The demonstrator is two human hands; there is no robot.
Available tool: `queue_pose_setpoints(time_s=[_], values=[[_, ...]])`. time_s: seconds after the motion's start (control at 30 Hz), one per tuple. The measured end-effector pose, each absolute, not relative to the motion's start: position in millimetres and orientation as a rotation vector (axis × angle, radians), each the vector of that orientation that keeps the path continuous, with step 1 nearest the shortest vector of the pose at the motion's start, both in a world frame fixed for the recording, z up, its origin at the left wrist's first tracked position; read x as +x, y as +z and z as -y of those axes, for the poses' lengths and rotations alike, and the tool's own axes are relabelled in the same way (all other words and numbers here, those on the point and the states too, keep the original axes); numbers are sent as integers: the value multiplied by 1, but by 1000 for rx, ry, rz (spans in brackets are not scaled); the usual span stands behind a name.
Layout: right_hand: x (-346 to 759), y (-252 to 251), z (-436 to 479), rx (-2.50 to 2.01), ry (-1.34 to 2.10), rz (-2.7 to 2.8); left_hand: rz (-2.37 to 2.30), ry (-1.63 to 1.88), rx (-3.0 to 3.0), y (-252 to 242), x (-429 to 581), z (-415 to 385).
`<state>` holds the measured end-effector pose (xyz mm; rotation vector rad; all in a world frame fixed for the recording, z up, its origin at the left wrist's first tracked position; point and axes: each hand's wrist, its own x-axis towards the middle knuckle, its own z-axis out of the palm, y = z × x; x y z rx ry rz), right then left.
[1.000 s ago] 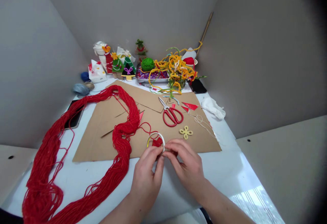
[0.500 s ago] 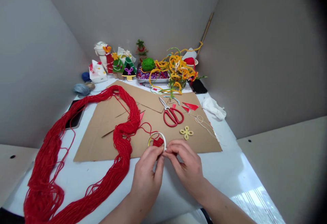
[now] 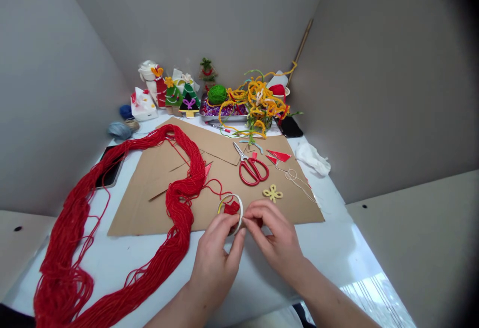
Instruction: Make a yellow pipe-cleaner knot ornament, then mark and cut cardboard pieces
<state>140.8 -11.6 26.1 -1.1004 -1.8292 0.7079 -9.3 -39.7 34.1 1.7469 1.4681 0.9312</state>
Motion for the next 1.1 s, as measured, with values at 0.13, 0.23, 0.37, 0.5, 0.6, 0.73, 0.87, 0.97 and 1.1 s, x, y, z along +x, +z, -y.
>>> queue_pose_setpoints(time_s=[0.13, 0.23, 0.37, 0.5, 0.6, 0.73, 0.87, 0.97, 1.1], values=[[142, 32, 13, -1088, 735, 1885, -1486, 935, 1728, 38, -11, 41], [145, 41, 14, -1058, 766, 1927, -1523, 893, 1634, 42, -14, 43], [149, 57, 17, -997, 808, 2007, -1434, 871, 1664, 52, -18, 48], [147, 70, 23, -985, 859, 2050, -1360, 847, 1632, 61, -22, 51], [148, 71, 16, -1012, 878, 1973, -1377, 841, 1514, 62, -25, 52], [150, 61, -28, -1311, 638, 1949, -1366, 880, 1209, 60, -28, 51], [146, 46, -85, -1881, 315, 2255, -1345, 926, 1025, 59, -36, 46], [142, 40, -109, -1970, 370, 2321, -1349, 949, 969, 58, -43, 44], [145, 44, -106, -1995, 375, 2332, -1335, 992, 892, 56, -49, 44]])
